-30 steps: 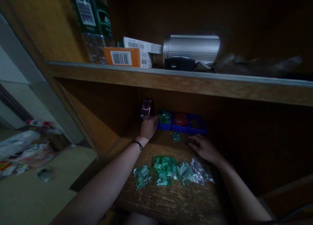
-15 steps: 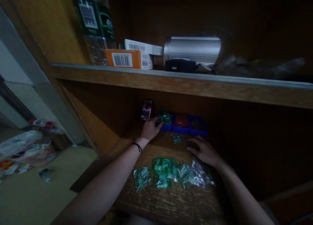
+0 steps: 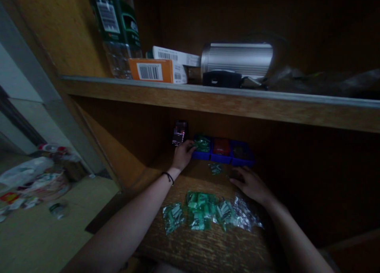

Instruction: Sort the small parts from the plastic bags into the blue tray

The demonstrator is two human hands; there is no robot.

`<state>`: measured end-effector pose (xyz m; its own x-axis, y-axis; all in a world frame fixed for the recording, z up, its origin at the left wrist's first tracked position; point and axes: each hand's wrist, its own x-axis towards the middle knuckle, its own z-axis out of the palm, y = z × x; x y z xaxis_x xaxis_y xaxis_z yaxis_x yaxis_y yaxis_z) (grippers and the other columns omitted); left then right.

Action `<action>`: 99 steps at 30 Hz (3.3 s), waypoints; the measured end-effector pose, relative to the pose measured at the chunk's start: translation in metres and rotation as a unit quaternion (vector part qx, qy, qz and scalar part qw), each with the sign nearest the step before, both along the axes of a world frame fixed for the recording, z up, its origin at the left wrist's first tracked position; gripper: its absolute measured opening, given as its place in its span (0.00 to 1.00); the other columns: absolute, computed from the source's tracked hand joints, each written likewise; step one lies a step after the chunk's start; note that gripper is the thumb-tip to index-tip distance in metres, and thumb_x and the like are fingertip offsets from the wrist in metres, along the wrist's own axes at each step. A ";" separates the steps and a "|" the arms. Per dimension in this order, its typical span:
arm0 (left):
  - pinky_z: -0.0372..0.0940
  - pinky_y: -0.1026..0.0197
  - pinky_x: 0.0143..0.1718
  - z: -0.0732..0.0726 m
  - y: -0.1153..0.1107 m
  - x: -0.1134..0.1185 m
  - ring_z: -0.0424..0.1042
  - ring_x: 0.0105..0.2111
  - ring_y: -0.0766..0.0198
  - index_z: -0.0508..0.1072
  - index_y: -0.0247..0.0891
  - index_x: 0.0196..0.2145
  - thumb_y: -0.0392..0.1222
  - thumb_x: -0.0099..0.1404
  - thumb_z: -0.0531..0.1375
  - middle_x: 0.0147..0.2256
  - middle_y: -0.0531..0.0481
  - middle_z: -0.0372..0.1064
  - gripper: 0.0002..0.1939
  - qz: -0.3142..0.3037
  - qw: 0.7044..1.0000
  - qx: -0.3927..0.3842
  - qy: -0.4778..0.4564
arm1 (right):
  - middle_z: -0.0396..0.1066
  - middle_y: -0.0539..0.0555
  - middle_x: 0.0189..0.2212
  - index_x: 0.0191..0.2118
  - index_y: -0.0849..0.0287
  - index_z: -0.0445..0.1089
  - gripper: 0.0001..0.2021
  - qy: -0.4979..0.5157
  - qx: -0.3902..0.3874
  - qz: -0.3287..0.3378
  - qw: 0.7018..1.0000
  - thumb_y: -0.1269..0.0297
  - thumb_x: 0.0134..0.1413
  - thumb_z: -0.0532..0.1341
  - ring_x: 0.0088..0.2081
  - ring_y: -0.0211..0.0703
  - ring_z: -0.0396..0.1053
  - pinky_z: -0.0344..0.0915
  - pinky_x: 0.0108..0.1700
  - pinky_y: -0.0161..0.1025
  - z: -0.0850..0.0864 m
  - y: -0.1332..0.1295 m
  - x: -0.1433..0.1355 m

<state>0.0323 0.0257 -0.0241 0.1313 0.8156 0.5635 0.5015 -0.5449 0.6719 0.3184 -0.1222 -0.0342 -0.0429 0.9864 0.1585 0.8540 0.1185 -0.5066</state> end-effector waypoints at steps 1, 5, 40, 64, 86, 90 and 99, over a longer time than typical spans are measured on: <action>0.70 0.58 0.42 0.001 0.001 -0.001 0.78 0.39 0.59 0.75 0.40 0.42 0.34 0.64 0.63 0.38 0.49 0.78 0.08 0.001 1.000 -0.004 0.007 | 0.72 0.60 0.53 0.56 0.54 0.72 0.21 0.002 -0.002 -0.001 1.000 0.52 0.60 0.60 0.53 0.54 0.71 0.64 0.56 0.49 -0.001 0.001 0.001; 0.70 0.58 0.39 0.007 -0.001 -0.004 0.77 0.37 0.59 0.75 0.40 0.39 0.35 0.64 0.62 0.36 0.50 0.78 0.06 0.002 0.998 -0.033 0.049 | 0.75 0.60 0.48 0.54 0.56 0.72 0.19 0.023 0.000 0.005 1.000 0.57 0.59 0.60 0.48 0.52 0.74 0.67 0.52 0.46 0.000 0.003 0.003; 0.62 0.42 0.50 0.008 -0.028 0.001 0.61 0.51 0.41 0.75 0.37 0.42 0.47 0.61 0.62 0.49 0.37 0.62 0.14 0.038 0.937 0.045 0.344 | 0.70 0.58 0.43 0.41 0.56 0.74 0.08 -0.015 0.031 0.039 0.999 0.61 0.61 0.60 0.48 0.50 0.69 0.65 0.54 0.47 -0.006 0.008 0.006; 0.61 0.46 0.57 -0.002 -0.023 -0.009 0.60 0.51 0.48 0.71 0.38 0.54 0.37 0.61 0.60 0.47 0.42 0.62 0.22 0.010 0.974 0.103 0.199 | 0.72 0.55 0.46 0.39 0.54 0.73 0.04 0.033 0.055 0.074 0.995 0.63 0.60 0.62 0.51 0.49 0.67 0.61 0.56 0.47 0.005 -0.001 -0.006; 0.63 0.46 0.55 -0.006 -0.027 -0.006 0.62 0.49 0.50 0.73 0.37 0.51 0.32 0.61 0.59 0.45 0.44 0.63 0.20 -0.025 0.983 0.090 0.159 | 0.74 0.57 0.44 0.49 0.54 0.74 0.14 0.075 0.018 0.063 0.995 0.58 0.62 0.57 0.46 0.51 0.72 0.67 0.51 0.48 0.006 0.003 -0.008; 0.63 0.46 0.56 -0.006 -0.027 -0.007 0.62 0.49 0.49 0.72 0.36 0.52 0.32 0.61 0.59 0.46 0.43 0.63 0.21 -0.024 0.984 0.077 0.160 | 0.77 0.55 0.41 0.39 0.54 0.75 0.14 0.115 0.005 0.050 0.992 0.53 0.63 0.56 0.45 0.51 0.74 0.66 0.51 0.47 0.008 0.003 -0.002; 0.64 0.46 0.55 -0.010 -0.027 -0.007 0.63 0.49 0.49 0.72 0.35 0.53 0.31 0.60 0.59 0.46 0.42 0.63 0.22 -0.031 0.986 0.055 0.154 | 0.76 0.51 0.37 0.42 0.53 0.73 0.13 0.264 0.060 -0.064 0.960 0.52 0.57 0.60 0.42 0.49 0.73 0.66 0.46 0.43 0.017 0.000 0.012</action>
